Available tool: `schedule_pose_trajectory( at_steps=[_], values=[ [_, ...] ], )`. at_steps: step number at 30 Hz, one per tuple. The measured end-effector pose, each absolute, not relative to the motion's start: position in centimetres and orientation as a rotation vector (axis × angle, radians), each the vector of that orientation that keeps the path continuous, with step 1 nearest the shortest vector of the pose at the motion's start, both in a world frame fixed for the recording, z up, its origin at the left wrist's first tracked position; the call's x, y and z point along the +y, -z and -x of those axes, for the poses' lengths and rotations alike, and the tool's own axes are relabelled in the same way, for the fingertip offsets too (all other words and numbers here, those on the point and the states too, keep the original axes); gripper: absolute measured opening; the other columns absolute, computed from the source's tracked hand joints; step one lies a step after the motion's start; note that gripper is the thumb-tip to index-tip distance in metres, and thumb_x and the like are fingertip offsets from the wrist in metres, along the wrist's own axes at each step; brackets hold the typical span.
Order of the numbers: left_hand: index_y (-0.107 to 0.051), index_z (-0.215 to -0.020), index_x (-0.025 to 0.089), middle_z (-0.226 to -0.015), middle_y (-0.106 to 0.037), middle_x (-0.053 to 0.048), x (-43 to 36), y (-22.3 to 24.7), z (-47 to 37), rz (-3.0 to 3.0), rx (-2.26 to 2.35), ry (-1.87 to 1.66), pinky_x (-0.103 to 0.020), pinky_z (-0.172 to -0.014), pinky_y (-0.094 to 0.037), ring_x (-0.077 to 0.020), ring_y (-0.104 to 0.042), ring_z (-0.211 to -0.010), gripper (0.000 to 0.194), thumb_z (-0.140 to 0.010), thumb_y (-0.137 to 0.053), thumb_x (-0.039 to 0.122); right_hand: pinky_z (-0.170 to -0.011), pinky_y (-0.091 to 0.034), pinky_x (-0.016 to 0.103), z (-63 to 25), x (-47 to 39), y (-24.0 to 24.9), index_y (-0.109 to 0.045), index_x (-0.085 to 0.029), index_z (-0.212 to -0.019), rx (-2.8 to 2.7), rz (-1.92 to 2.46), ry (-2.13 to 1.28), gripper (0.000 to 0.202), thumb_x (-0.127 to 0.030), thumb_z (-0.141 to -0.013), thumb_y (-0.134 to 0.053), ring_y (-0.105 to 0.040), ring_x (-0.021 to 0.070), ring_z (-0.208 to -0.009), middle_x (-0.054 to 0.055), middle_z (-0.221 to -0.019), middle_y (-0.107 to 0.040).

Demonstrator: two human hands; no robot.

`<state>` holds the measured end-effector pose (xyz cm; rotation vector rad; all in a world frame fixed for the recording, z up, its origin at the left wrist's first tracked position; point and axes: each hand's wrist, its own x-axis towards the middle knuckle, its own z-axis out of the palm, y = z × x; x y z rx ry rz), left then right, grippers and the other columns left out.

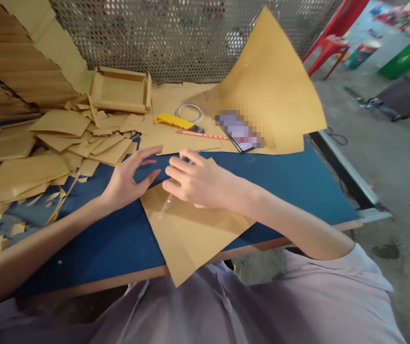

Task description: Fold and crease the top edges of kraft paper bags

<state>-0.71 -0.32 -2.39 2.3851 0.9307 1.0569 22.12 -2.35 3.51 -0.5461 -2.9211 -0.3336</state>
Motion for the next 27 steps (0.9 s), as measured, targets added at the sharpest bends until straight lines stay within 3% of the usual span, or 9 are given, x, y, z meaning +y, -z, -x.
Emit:
schedule_pose_trajectory(
  at_steps=[3,5,7,10,12,14,18,27],
  values=[
    [-0.034,-0.147,0.016,-0.150,-0.042,-0.019,0.0,1.3,1.1,-2.744,0.706,-0.912,-0.052,-0.111,-0.041,-0.0307,-0.037,-0.141,0.057,-0.093,-0.048,0.008,-0.100,-0.040,0.046,-21.6,-2.3,-1.6,-0.063,-0.014,-0.087,-2.903,0.407,0.559,0.020,-0.002,-0.089,-0.047,-0.057,0.0256,-0.106,0.014,-0.101,-0.065],
    [-0.026,-0.151,0.014,-0.153,-0.038,-0.019,0.1,0.7,1.1,-2.905,0.545,-0.734,-0.053,-0.116,-0.034,-0.0293,-0.027,-0.146,0.062,-0.092,-0.040,0.003,-0.097,-0.043,0.043,-21.5,-2.6,-0.9,-0.064,-0.014,-0.084,-2.868,0.351,0.650,0.022,-0.003,-0.091,-0.046,-0.057,0.0244,-0.105,0.014,-0.106,-0.065],
    [-0.025,-0.150,0.012,-0.150,-0.042,-0.019,0.3,0.4,1.1,-2.949,0.517,-0.628,-0.053,-0.118,-0.030,-0.0265,-0.031,-0.145,0.060,-0.092,-0.035,0.002,-0.093,-0.045,0.038,-21.5,-3.0,-0.7,-0.066,-0.013,-0.086,-2.864,0.275,0.659,0.022,-0.003,-0.091,-0.047,-0.057,0.0231,-0.104,0.015,-0.112,-0.065],
    [-0.050,-0.133,0.015,-0.131,-0.062,-0.014,0.9,0.6,1.1,-2.994,0.465,-0.524,-0.055,-0.119,-0.026,-0.0216,-0.055,-0.127,0.041,-0.096,-0.034,0.007,-0.089,-0.047,0.036,-21.7,-3.2,-0.8,-0.067,-0.012,-0.097,-2.853,0.204,0.518,0.022,-0.002,-0.091,-0.048,-0.056,0.0224,-0.107,0.015,-0.118,-0.063],
    [-0.064,-0.108,0.017,-0.112,-0.071,-0.010,1.3,0.9,1.1,-3.057,0.358,-0.460,-0.051,-0.116,-0.034,-0.0183,-0.065,-0.111,0.033,-0.099,-0.033,0.010,-0.086,-0.049,0.036,-22.5,-2.6,-0.8,-0.065,-0.015,-0.107,-2.805,0.284,0.311,0.026,-0.005,-0.094,-0.045,-0.056,0.0221,-0.108,0.013,-0.116,-0.064],
    [-0.067,-0.095,0.016,-0.105,-0.073,-0.009,1.5,1.2,1.2,-3.134,0.303,-0.443,-0.043,-0.107,-0.048,-0.0182,-0.067,-0.105,0.033,-0.100,-0.035,0.011,-0.083,-0.051,0.035,-23.7,-1.5,-0.4,-0.062,-0.018,-0.113,-2.728,0.456,0.057,0.028,-0.009,-0.096,-0.042,-0.059,0.0210,-0.103,0.011,-0.108,-0.067],
    [-0.066,-0.104,0.015,-0.106,-0.073,-0.011,1.2,1.4,1.1,-3.243,0.334,-0.522,-0.033,-0.083,-0.059,-0.0214,-0.066,-0.106,0.032,-0.100,-0.035,0.008,-0.082,-0.053,0.034,-26.5,1.2,1.6,-0.061,-0.015,-0.112,-2.562,0.751,-0.235,0.024,-0.012,-0.094,-0.046,-0.065,0.0199,-0.094,0.011,-0.102,-0.070],
    [-0.068,-0.101,0.017,-0.099,-0.074,-0.010,2.4,2.2,-2.5,-3.253,0.314,-0.497,-0.033,-0.083,-0.058,-0.0188,-0.069,-0.095,0.042,-0.100,-0.027,0.008,-0.070,-0.049,0.031,-26.4,1.1,3.7,-0.062,-0.016,-0.103,-2.470,0.915,-0.434,0.020,-0.014,-0.090,-0.048,-0.063,0.0182,-0.080,0.009,-0.095,-0.069]
  ],
)
